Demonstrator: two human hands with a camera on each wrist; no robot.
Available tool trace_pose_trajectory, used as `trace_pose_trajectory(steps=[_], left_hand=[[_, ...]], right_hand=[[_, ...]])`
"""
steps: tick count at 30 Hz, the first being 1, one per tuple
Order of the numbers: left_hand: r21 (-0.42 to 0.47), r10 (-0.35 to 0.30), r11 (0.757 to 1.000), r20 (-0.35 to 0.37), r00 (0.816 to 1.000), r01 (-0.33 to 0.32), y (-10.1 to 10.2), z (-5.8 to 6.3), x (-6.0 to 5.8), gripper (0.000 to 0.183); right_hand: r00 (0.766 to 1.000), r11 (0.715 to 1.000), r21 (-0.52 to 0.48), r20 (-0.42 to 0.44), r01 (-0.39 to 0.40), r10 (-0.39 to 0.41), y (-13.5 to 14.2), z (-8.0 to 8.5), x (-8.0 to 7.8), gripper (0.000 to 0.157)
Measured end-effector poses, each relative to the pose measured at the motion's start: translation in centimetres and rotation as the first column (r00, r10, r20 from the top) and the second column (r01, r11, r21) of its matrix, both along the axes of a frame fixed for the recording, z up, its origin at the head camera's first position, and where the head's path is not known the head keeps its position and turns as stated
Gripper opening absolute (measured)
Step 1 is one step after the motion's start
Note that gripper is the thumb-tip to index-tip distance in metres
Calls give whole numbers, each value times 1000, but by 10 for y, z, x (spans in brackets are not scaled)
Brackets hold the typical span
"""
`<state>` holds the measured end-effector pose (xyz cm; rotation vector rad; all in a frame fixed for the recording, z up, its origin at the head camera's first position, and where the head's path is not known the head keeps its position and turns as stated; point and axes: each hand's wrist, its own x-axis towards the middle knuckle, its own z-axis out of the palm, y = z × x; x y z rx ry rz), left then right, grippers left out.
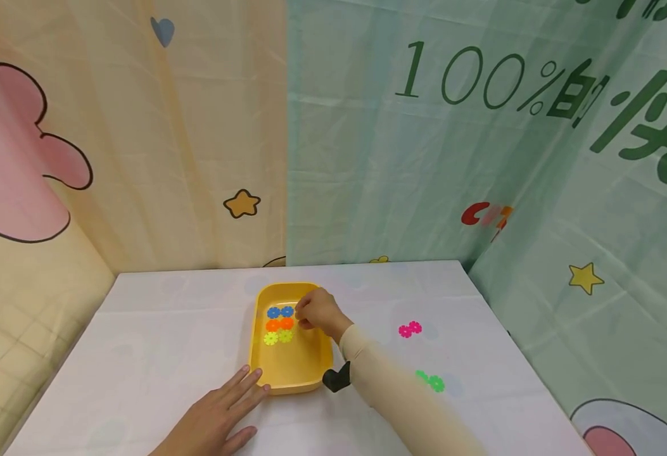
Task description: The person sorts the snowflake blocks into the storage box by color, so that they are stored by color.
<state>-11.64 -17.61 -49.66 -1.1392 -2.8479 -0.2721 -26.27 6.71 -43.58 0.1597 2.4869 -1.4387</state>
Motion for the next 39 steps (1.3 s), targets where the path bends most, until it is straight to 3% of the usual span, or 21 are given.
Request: trace_pose_trajectory(steps=[6,12,21,26,36,39], left_hand=[[15,-5,1000,-33,999,5,-2,-1,0,66],[38,-26,999,-67,997,29,-1,-2,0,65],[9,-12,1000,-24,1000,13,0,-1,0,65],[12,-17,1000,-63,998,17,0,-2,0,65],[41,-33,998,-161,986,41,-2,-7,0,67],[33,-31,999,-146,989,36,0,-6,-1,67]], right_hand=[[1000,997,-70,0,20,-20,37,20,-5,13],[998,997,-50,-21,66,-67,94,26,-9,13],[985,986,-19,-34,168,-169,181,14,0,22],[974,974,26,-22,226,-225,223,5,7,27],[950,949,52,28,310,-312,267,-19,17,28],[945,945,54,40,322,-324,272,-24,18,28]])
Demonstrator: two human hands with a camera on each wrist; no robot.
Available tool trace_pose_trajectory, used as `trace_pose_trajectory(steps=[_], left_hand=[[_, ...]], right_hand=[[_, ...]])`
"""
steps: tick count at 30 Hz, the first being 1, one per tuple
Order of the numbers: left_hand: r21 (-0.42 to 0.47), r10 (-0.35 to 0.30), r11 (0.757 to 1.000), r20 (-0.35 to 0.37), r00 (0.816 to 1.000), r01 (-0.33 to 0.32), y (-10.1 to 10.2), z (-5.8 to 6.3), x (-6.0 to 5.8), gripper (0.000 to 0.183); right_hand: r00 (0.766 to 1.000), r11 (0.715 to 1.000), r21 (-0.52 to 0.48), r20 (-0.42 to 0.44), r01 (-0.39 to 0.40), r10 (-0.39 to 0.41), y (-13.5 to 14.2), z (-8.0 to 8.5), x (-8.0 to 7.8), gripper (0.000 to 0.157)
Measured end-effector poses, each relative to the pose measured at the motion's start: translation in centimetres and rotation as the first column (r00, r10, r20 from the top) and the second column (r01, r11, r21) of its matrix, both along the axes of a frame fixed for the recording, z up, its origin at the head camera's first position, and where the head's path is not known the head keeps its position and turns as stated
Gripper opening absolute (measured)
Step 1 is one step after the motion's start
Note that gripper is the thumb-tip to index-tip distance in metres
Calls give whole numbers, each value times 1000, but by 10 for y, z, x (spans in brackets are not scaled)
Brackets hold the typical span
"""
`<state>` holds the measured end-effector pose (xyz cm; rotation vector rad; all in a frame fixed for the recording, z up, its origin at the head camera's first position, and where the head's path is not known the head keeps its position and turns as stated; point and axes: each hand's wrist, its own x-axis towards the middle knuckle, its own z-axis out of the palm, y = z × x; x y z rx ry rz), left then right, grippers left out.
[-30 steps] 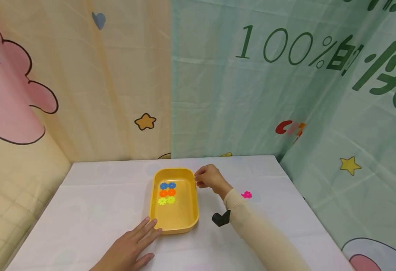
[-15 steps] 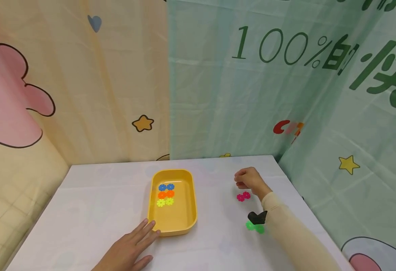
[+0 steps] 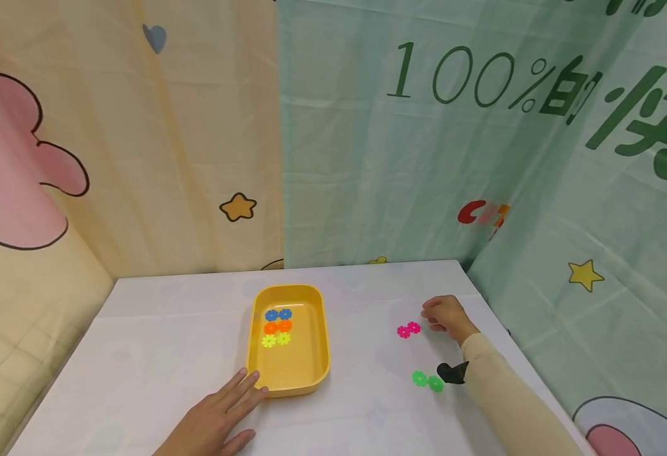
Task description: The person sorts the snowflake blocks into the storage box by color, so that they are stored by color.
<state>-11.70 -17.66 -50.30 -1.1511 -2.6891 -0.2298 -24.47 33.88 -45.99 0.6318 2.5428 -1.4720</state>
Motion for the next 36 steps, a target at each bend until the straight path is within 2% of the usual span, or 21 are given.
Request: trace_pose_trajectory(steps=[5,13,19,23,32,36], left_hand=[[-10,7,1000,38,999,-6,0,1,-1,66],[17,-10,1000,-20,1000,10,0,-6,-1,68],[37,-34,999,-86,996,37,-1,-6,-2,68],[33,-31,999,-76,997,34,-2,-5,-1,67],[17,-18,1000,-51,999,19,-1,-3,0,67],[19,-20,1000,-61,998,21,-1,-4,0,67]], right_hand=[[1000,1000,-1,18,-7,7,1,-4,1,31],[1000,1000,-12,25,-14,15,-1,-11,6,32],[998,998,-19,2,-67,67,-5,-19,4,32],[995,995,-14,-1,-97,97,-10,-21,3,31],[993,993,3,15,-114,114,-14,-24,4,30],[993,993,20,26,-115,114,-16,-24,4,30]])
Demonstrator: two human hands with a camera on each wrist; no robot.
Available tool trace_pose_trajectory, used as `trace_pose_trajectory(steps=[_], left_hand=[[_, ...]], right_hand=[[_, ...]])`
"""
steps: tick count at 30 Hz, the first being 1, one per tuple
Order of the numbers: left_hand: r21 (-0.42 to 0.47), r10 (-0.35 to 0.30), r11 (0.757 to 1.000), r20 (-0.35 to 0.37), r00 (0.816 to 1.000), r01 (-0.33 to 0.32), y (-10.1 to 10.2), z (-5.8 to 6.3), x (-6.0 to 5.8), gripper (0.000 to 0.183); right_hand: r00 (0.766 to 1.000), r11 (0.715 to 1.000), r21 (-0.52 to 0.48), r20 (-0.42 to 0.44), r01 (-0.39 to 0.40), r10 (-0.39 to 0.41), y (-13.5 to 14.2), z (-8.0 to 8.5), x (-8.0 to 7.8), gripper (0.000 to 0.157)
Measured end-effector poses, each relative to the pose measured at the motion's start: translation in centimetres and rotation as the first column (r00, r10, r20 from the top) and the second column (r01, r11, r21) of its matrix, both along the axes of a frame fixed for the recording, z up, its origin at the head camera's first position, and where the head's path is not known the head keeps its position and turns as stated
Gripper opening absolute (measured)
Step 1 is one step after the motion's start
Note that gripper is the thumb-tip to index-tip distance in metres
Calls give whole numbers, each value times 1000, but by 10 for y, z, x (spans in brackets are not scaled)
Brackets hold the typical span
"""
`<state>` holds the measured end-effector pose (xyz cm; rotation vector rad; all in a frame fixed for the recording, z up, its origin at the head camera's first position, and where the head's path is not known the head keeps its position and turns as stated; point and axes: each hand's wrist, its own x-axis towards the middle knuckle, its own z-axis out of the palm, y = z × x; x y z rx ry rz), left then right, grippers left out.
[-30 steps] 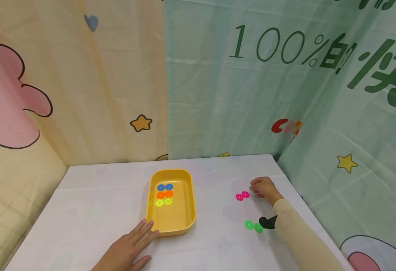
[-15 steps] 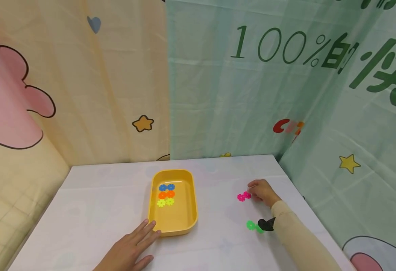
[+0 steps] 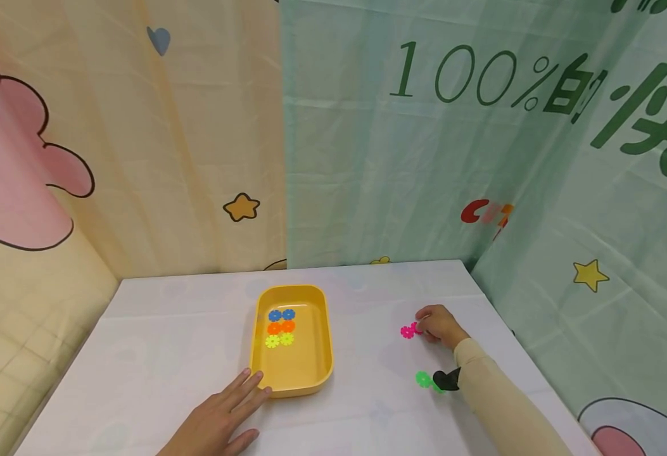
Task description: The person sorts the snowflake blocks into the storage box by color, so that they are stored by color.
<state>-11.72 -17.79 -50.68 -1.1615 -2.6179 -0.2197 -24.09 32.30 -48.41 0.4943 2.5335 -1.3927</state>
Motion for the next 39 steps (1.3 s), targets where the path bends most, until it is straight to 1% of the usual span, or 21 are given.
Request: trace_pose_trajectory(steps=[3,7,10,14,19,23,30,35,39], left_hand=[[14,-13,1000,-25,1000,13,0,-1,-1,67],[20,-19,1000,-35,999,19,-1,-2,-1,67],[16,-14,1000,-13,1000,14,0,-1,-1,67],[12,-8,1000,12,1000,8,0,0,-1,66],[11,-8,1000,16,1000,8,0,0,-1,66],[6,-5,1000,26,1000,5,0,1,-1,66],[1,2,1000,34,999,-2,0,1,0,66],[-10,18,1000,39,999,-18,-1,0,1,67],[-19,25,1000,58,998,-24,0,0,1,66]], right_hand=[[1000,999,31,7,9,-9,-1,0,-1,27],[1000,994,110,-3,-2,3,-2,-4,-2,24],[1000,986,164,-24,-11,15,0,-7,-2,23],[999,979,204,-52,-6,17,1,-10,-1,21],[996,968,250,-83,-8,29,0,-12,2,18],[996,969,247,-89,-7,30,-1,-12,3,15],[999,973,232,-52,17,-5,0,-8,5,17],[998,983,175,-29,56,-52,2,-8,4,14],[995,987,127,-35,101,-98,5,-11,3,11]])
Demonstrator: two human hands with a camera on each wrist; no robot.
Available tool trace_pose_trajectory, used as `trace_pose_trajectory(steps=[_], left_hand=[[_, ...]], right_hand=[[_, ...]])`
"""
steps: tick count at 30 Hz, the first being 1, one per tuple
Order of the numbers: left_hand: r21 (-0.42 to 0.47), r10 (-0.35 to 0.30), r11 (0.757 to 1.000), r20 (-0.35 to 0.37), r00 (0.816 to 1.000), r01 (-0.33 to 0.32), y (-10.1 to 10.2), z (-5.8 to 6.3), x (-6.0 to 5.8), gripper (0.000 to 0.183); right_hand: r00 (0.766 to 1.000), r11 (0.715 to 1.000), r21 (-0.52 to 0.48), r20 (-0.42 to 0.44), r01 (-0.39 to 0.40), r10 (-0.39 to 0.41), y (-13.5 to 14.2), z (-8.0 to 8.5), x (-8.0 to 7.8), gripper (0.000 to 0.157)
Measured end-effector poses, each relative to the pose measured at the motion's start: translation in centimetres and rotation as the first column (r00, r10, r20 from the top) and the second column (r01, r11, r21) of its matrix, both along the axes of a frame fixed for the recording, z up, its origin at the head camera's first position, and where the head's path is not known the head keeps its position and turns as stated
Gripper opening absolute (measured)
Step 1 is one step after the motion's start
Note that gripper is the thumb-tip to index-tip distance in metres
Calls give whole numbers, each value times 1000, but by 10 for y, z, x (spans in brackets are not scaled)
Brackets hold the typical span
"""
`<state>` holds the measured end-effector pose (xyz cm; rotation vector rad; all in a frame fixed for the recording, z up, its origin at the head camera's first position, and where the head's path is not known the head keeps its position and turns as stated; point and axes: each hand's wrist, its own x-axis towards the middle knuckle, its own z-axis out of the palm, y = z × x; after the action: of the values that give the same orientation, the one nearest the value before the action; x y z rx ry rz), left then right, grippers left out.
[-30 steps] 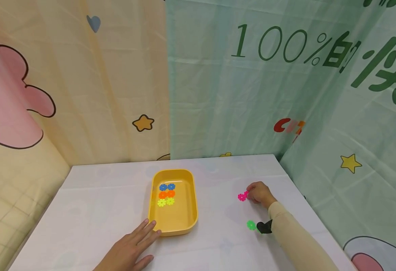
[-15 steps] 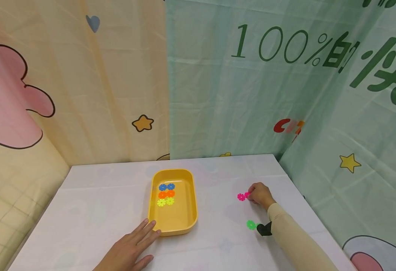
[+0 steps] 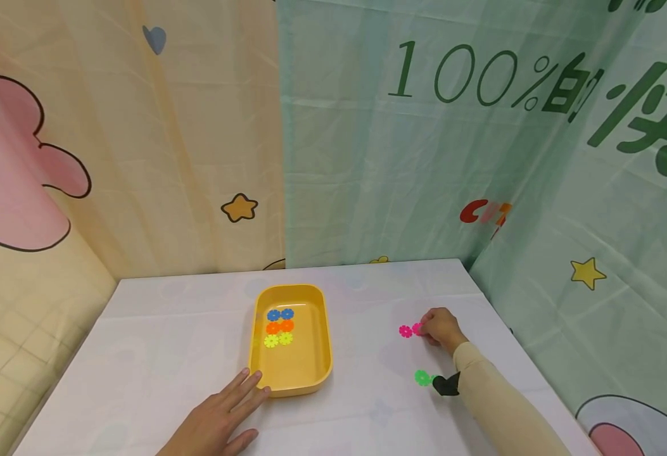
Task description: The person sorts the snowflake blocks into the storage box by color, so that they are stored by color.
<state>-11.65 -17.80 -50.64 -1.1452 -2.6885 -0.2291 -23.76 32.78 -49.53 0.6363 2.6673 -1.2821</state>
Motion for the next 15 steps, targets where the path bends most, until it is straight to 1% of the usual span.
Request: trace_pose_trajectory(steps=[5,7,9,12,15], left_hand=[[-11,7,1000,49,999,-6,0,3,-1,65],[-11,7,1000,49,999,-7,0,3,-1,65],[-5,4,1000,36,999,-4,-1,3,-1,65],[1,2,1000,35,999,-2,-1,3,-2,65],[2,1,1000,56,998,-1,-1,3,-2,65]], right_hand=[[995,990,-106,-17,95,-97,2,0,2,15],[992,982,-144,-32,120,-126,2,2,2,17],[988,974,-180,-49,135,-146,1,5,2,19],[984,960,-236,-67,147,-167,-1,11,2,21],[980,941,-303,-73,154,-184,-4,17,2,24]])
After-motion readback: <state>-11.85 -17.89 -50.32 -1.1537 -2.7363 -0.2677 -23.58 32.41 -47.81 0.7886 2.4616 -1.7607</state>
